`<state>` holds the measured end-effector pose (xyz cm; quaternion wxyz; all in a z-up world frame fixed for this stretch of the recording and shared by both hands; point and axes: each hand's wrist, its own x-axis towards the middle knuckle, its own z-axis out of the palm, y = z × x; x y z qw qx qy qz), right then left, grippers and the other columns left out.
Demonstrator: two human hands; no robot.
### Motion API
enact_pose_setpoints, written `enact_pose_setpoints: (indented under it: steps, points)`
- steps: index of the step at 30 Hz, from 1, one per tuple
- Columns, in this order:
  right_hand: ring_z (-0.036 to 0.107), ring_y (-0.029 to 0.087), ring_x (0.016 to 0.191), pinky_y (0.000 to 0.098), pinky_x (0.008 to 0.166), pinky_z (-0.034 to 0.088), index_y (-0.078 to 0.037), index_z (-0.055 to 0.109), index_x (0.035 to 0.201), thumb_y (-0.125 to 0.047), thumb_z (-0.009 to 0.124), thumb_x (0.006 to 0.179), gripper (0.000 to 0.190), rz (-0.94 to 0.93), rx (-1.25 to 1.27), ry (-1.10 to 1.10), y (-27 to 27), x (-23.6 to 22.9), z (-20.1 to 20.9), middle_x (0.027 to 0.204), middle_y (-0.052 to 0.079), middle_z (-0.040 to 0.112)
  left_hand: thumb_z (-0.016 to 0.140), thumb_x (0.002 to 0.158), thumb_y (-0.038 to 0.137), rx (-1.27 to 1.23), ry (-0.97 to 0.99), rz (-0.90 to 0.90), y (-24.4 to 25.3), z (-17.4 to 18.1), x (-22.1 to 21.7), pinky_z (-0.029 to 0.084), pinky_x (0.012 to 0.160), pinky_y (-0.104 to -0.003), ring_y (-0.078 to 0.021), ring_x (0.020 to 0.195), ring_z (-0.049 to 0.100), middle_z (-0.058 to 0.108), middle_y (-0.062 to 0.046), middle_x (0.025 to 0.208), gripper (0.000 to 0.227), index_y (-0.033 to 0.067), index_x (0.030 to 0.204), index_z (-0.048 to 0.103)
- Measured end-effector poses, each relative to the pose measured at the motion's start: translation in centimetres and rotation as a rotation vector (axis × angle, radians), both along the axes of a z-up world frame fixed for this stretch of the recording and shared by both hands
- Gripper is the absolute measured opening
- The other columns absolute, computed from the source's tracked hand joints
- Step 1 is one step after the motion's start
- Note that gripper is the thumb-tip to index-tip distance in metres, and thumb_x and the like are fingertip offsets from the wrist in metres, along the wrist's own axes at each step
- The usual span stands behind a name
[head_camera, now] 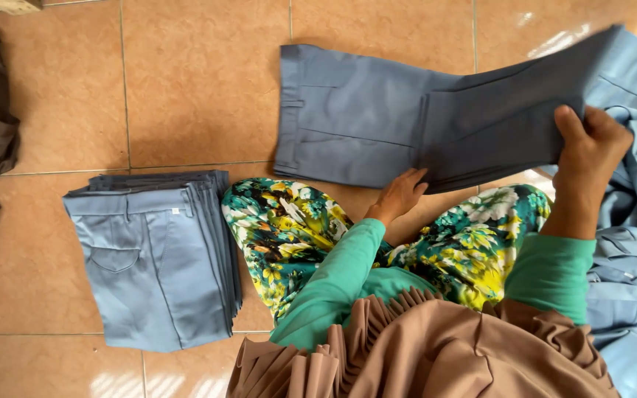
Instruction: A person sitting on the floor is folding grey trousers and placing them into a neat stack.
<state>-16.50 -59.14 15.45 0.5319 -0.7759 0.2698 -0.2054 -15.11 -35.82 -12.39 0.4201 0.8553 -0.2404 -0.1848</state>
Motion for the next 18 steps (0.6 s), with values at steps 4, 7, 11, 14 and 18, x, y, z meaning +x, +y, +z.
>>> enact_pose_setpoints:
  steps: [4,7,11,14,18]
  points:
    - [0.037,0.016,0.078,0.0383,0.068,0.030,-0.003,0.055,0.092,-0.008,0.079,0.110,0.031,0.248,-0.538,-0.059,3.4,3.7,-0.9,0.082,0.002,0.043,0.044,0.102,0.047,-0.280,0.284,0.129,2.2,4.5,2.3,0.043,0.111,-0.042,-0.0315,0.133,0.058,0.063,-0.015,0.143,0.056,0.0100,0.142,0.059]
    - [0.061,0.029,0.088,0.0431,0.075,0.049,0.002,0.073,0.112,-0.003,0.079,0.104,0.011,0.458,-0.460,-0.208,12.1,6.0,-2.2,0.095,0.015,0.068,0.045,0.102,0.061,-0.547,0.666,0.522,7.0,-3.3,6.7,0.052,0.095,-0.039,-0.0265,0.118,0.066,0.069,-0.013,0.132,0.059,0.0188,0.139,0.063]
    - [0.067,0.022,0.056,0.0353,0.060,0.057,0.001,0.070,0.127,0.001,0.072,0.090,0.036,0.947,0.003,-0.123,21.6,4.8,-6.6,0.072,0.016,0.073,0.055,0.087,0.080,-0.715,0.953,1.065,15.4,15.0,6.7,0.038,0.118,-0.061,-0.0537,0.148,0.027,0.027,-0.033,0.161,0.111,-0.0041,0.156,0.034]
    - [0.076,0.023,0.085,0.0369,0.074,0.062,-0.024,0.075,0.126,-0.012,0.074,0.092,0.036,0.828,-0.129,0.175,21.6,2.9,-10.4,0.092,0.006,0.077,0.067,0.086,0.072,-0.337,0.761,0.912,17.1,7.8,7.3,0.036,0.122,-0.056,-0.0491,0.148,0.032,0.035,-0.034,0.158,0.109,-0.0084,0.154,0.037]
    - [0.059,0.039,0.126,0.0565,0.097,0.054,-0.023,0.065,0.140,-0.031,0.076,0.093,0.049,0.635,-0.523,0.345,16.3,0.1,-17.1,0.133,0.011,0.064,0.067,0.088,0.055,-0.019,0.307,0.854,18.0,-3.3,7.7,0.056,0.089,-0.051,-0.0409,0.104,0.070,0.075,-0.020,0.101,0.050,0.0100,0.108,0.076]
